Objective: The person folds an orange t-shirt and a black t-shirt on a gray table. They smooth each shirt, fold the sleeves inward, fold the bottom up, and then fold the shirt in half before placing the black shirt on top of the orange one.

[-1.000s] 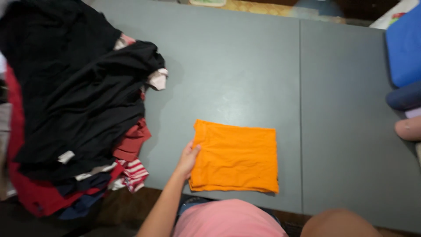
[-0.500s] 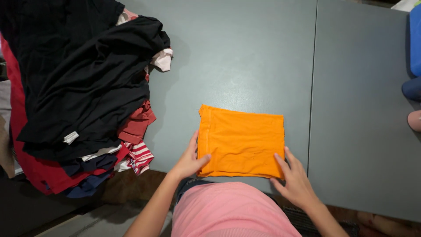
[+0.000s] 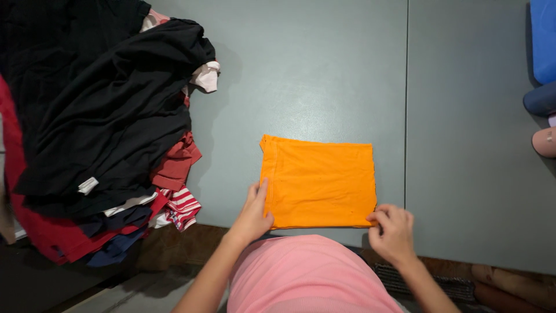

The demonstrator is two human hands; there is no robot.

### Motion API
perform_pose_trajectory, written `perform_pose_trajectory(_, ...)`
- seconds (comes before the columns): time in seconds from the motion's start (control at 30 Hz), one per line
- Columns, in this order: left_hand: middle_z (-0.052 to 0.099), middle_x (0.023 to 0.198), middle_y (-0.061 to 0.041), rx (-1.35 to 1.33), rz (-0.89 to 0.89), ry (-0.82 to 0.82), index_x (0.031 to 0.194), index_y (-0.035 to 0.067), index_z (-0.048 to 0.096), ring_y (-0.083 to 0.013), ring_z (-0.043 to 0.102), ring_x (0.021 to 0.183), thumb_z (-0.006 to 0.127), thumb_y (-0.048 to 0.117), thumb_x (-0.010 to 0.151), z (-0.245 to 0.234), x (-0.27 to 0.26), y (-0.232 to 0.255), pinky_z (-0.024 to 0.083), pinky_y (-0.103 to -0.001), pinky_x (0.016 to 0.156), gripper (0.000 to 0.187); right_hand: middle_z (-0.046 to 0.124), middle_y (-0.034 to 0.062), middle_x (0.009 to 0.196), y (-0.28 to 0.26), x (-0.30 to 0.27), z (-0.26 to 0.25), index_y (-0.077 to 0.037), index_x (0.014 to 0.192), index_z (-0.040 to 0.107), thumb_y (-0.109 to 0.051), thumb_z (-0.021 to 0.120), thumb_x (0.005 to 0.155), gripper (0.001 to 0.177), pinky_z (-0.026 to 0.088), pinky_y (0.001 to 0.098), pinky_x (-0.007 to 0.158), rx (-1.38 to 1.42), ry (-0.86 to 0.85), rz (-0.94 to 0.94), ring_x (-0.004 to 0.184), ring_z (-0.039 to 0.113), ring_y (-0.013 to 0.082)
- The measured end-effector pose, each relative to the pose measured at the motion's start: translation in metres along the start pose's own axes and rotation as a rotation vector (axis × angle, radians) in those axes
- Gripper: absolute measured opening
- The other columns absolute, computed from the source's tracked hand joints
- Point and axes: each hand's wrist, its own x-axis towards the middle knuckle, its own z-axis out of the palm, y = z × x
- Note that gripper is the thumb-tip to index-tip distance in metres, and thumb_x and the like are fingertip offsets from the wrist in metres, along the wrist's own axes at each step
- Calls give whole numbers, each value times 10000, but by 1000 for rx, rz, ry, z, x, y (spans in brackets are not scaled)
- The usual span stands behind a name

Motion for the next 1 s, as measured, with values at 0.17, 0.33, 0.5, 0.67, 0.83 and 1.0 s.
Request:
perform_pose_trajectory(0.17, 209, 1590, -322, 331, 174, 205, 1517, -3, 324, -478, 248, 1459, 733, 219, 793, 29, 31, 38, 216, -555, 1167, 861, 626, 103, 1302, -11, 54, 10, -78, 1107, 671, -53, 605, 828, 288, 411, 442, 1055, 91, 90, -81, 1176, 583, 318)
perform_pose_trajectory(0.33, 232, 1681, -238, 586, 498, 308, 1601, 45, 350, -409, 220, 1571, 637, 400, 963, 108, 78, 25, 146, -579, 1257, 784, 494, 186, 1540, -36, 92, 68, -21, 1445, 543, -151, 544, 987, 476, 327, 476, 1206, 159, 62, -168, 1435, 469, 376)
perform_pose_trajectory(0.5, 165, 1643, -295, 369, 353, 359, 1590, -14, 243, -460, 150, 1525, 540, 578, 911, 83, 97, 2, 128, -596, 1214, 948, 266, 157, 1675, -4, 95, 86, -59, 1609, 271, -424, 480, 973, 763, 139, 543, 1237, -108, -59, -118, 1554, 231, 306)
perform_pose_trajectory(0.67, 130, 1664, -194, 538, -101, 302, 1589, 96, 258, -411, 95, 1530, 536, 595, 917, 33, 104, 23, 64, -659, 1175, 882, 196, 170, 1694, 27, 102, 82, -34, 1618, 209, -499, 411, 1008, 793, 70, 571, 1221, -176, -145, 181, 1561, 162, 316)
perform_pose_trajectory(0.83, 187, 1684, -203, 680, 232, 407, 1583, 76, 309, -406, 134, 1554, 525, 579, 944, 58, 124, 7, 93, -642, 1210, 842, 148, 162, 1703, 17, 134, 90, -35, 1624, 186, -503, 378, 1003, 801, 52, 571, 1230, -231, -125, 143, 1578, 118, 312)
perform_pose_trajectory(1.0, 297, 1650, -176, 565, 196, 369, 1572, 9, 313, -303, 210, 1545, 502, 611, 942, 54, 133, -2, 116, -656, 1197, 891, 107, 139, 1709, 31, 141, 89, -62, 1619, 155, -495, 345, 1008, 773, 38, 561, 1217, -117, -251, 255, 1567, 98, 295)
